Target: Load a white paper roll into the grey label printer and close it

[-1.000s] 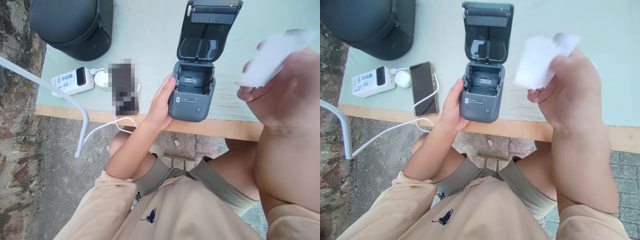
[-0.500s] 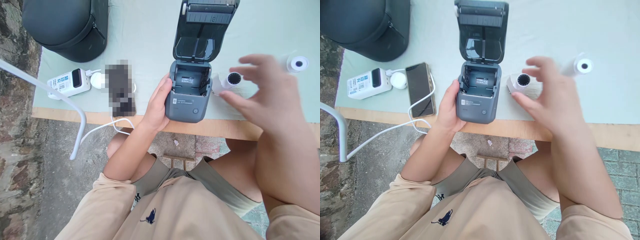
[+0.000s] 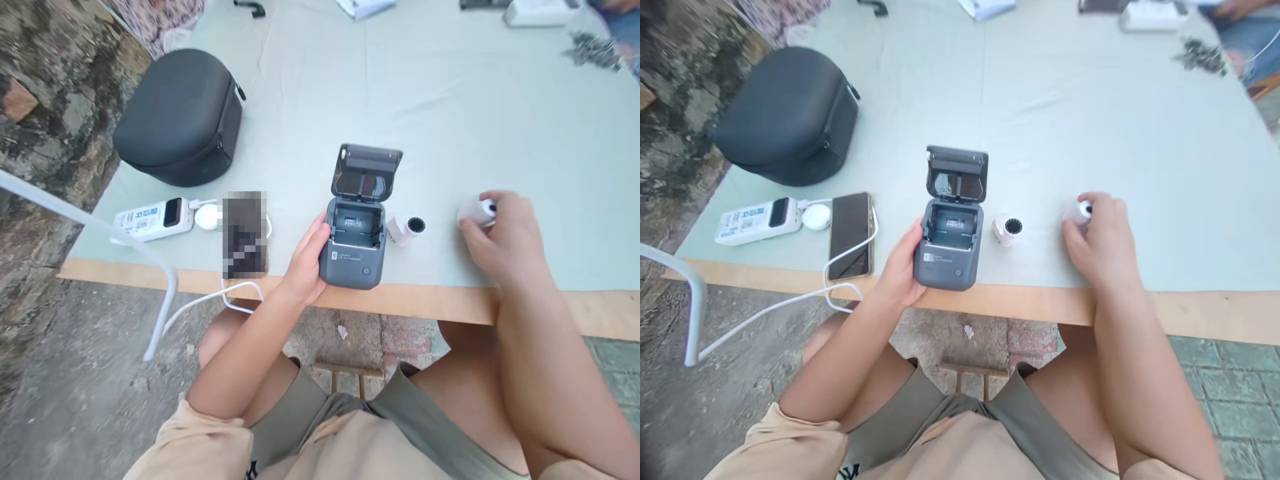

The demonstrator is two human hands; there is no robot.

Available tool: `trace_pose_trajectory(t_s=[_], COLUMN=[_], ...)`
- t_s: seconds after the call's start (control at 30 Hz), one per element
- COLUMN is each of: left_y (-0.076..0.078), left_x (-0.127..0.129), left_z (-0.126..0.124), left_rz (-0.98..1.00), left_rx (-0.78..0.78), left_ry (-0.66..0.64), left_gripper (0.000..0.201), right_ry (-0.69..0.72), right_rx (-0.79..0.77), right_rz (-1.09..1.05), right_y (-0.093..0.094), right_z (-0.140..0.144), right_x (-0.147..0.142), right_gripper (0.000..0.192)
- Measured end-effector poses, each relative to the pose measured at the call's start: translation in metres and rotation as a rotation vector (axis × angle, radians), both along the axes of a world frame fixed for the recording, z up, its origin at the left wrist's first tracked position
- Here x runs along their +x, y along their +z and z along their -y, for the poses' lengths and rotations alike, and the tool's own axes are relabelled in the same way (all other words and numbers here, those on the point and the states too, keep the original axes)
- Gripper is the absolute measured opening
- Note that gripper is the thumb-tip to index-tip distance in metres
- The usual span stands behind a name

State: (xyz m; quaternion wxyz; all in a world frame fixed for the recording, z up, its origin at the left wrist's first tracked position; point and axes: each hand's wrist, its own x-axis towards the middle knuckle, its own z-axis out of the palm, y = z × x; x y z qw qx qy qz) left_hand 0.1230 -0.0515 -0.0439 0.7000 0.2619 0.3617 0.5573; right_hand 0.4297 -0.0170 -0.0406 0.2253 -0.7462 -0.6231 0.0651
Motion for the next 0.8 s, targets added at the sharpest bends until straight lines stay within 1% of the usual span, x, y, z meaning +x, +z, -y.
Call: trace_pose_trajectory(t_s=[0.03,0.1,0.17,0.2,0.23,0.3,0.37,0.43,0.53,0.67,0.8], left_y=[0.001,0.003,0.005,0.005,0.005,0.004,0.004,0.005,0.006,0.005,0.003], left_x=[0.000,-0.001,-0.001,-0.001,-0.001,-0.001,-0.001,-0.001,-0.001,-0.001,0.000], left_z=[0.000,0.000,0.000,0.001,0.001,0.001,0.001,0.001,0.001,0.001,0.001], left_rz=[0.000,-0.001,0.004,0.010,0.016,0.024,0.023,0.017,0.003,-0.008,-0.028], left_rx=[-0.009,-0.025,-0.035,-0.037,-0.036,-0.035,-0.030,-0.024,-0.021,-0.011,-0.011], left_ry=[-0.001,0.001,-0.001,-0.002,-0.003,-0.002,0.005,0.006,0.002,0.004,0.003], left_gripper=[0.047,0.047,0.046,0.046,0.045,0.044,0.042,0.041,0.039,0.037,0.038], right_ry=[-0.024,-0.076,-0.117,-0.133,-0.144,-0.151,-0.143,-0.127,-0.086,-0.029,0.001], right_rx=[-0.014,-0.039,-0.046,-0.050,-0.059,-0.094,-0.127,-0.127,-0.074,-0.036,-0.073], right_rz=[-0.091,-0.280,-0.469,-0.566,-0.665,-0.848,-0.977,-1.045,-1.095,-1.196,-1.305], right_y=[0.006,0.016,0.024,0.026,0.028,0.029,0.031,0.034,0.038,0.039,0.037], right_z=[0.001,0.003,0.003,0.003,0.001,-0.001,-0.002,0.001,0.006,0.006,0.003], right_x=[-0.005,-0.013,-0.018,-0.020,-0.021,-0.023,-0.026,-0.031,-0.041,-0.048,-0.053], right_gripper=[0.049,0.058,0.067,0.067,0.064,0.051,0.043,0.043,0.051,0.058,0.053])
